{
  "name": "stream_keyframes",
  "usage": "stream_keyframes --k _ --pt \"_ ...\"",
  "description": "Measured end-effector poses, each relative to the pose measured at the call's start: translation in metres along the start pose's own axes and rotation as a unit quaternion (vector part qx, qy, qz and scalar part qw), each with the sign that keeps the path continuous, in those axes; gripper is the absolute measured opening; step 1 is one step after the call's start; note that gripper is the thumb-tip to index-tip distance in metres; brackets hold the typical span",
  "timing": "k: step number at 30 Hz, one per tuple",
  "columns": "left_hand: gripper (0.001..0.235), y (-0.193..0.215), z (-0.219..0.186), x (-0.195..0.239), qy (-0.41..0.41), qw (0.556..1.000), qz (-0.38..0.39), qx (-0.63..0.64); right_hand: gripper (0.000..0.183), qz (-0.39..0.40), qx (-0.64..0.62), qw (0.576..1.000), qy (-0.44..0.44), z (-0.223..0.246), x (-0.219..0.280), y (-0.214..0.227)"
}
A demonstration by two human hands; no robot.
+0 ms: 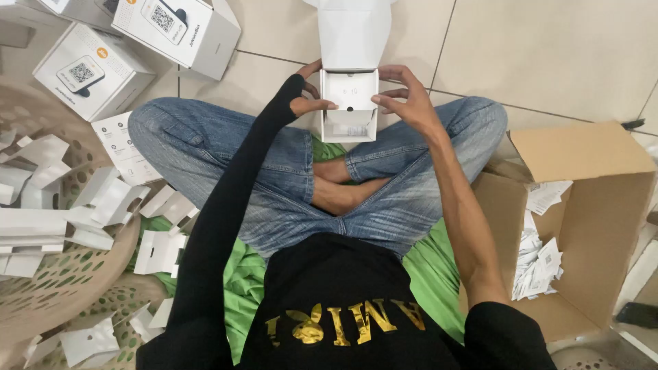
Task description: The person sits on the floor and opens white product boxes one at a time, removing the folded paper inserts and manuals from each box and placing the papers into a large cardboard box beside them, setting the emptied boxes on the floor.
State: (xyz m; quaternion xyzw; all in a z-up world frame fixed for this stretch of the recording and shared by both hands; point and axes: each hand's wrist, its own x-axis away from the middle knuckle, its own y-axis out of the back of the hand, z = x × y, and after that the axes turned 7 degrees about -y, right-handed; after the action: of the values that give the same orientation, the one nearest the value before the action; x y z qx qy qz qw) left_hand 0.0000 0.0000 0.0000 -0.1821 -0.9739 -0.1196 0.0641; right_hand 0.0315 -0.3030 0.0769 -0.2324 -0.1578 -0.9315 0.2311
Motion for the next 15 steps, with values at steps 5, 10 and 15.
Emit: stream_keyframes --k 5,10,15 --pt "0.140 -0.012 0.002 0.001 -0.069 0.996 0.005 -0.058 0.075 -0.022 0.089 0.995 0.028 0.032 0.017 -0.010" --pt "0.150 -0.018 -0.003 -0.006 -0.165 0.979 -0.046 -0.111 0.090 0.000 0.142 0.990 0.025 0.048 0.016 -0.007" --pt "0.117 -0.046 -0.018 0.011 -0.043 0.982 -0.116 -0.144 0.085 -0.031 0.230 0.970 0.076 0.020 0.017 -0.021"
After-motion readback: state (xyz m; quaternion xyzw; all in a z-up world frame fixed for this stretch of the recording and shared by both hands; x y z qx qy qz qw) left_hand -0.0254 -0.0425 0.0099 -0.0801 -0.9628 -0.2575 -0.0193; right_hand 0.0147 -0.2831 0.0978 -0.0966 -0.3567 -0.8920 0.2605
